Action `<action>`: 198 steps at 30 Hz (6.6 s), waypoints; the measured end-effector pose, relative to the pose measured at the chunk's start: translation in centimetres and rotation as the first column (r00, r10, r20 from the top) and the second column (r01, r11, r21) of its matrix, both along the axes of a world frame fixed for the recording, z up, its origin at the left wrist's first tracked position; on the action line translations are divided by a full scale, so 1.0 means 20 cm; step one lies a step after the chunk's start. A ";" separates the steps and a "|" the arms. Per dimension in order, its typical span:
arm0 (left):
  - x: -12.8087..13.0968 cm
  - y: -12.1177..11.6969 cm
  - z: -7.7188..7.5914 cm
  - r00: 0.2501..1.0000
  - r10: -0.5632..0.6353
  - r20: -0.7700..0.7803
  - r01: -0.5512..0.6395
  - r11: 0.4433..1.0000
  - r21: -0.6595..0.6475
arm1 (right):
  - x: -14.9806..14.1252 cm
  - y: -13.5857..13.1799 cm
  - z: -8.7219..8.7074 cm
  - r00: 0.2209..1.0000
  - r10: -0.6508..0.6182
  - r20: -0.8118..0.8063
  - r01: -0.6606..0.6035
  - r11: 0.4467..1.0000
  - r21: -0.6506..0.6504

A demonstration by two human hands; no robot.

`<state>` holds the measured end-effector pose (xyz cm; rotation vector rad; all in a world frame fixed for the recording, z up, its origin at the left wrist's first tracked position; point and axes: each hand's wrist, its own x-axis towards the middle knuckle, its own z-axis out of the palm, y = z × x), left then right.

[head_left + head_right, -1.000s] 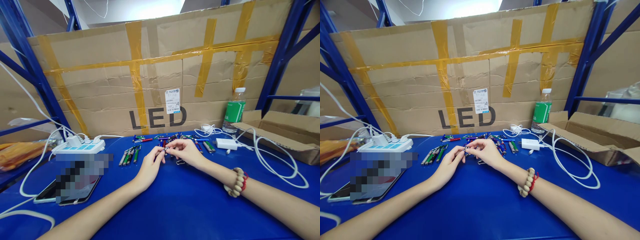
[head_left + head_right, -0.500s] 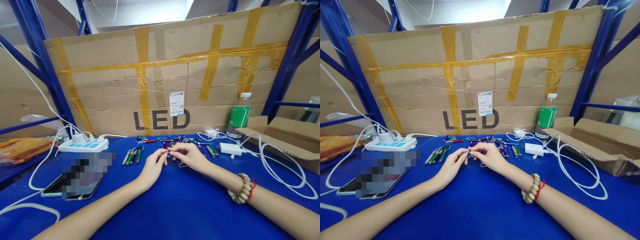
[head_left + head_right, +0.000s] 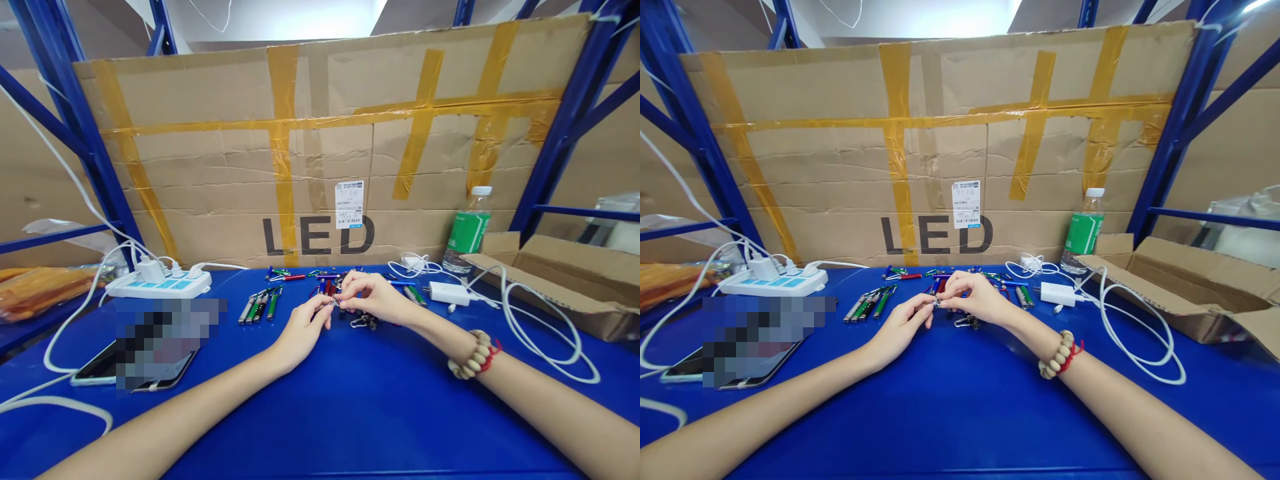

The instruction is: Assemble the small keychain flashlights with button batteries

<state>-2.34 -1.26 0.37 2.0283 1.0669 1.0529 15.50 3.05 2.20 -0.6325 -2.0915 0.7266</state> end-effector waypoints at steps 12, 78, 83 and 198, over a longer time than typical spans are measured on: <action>-0.01 0.00 -0.03 0.997 -0.070 0.034 0.071 0.997 -0.019 | 0.01 0.00 -0.03 0.993 0.082 -0.090 -0.093 0.988 -0.126; 0.00 0.02 -0.01 0.997 0.076 -0.006 -0.076 0.997 -0.023 | -0.08 -0.04 -0.12 0.977 -0.210 -0.034 0.202 0.966 -0.164; 0.00 0.01 -0.01 0.998 0.064 0.009 -0.064 0.997 -0.047 | -0.08 -0.05 -0.12 0.977 -0.210 -0.045 0.200 0.965 -0.170; -0.01 0.04 -0.02 0.985 0.129 0.117 -0.137 0.989 0.062 | -0.03 -0.06 -0.04 0.982 0.043 0.183 -0.020 0.992 -0.127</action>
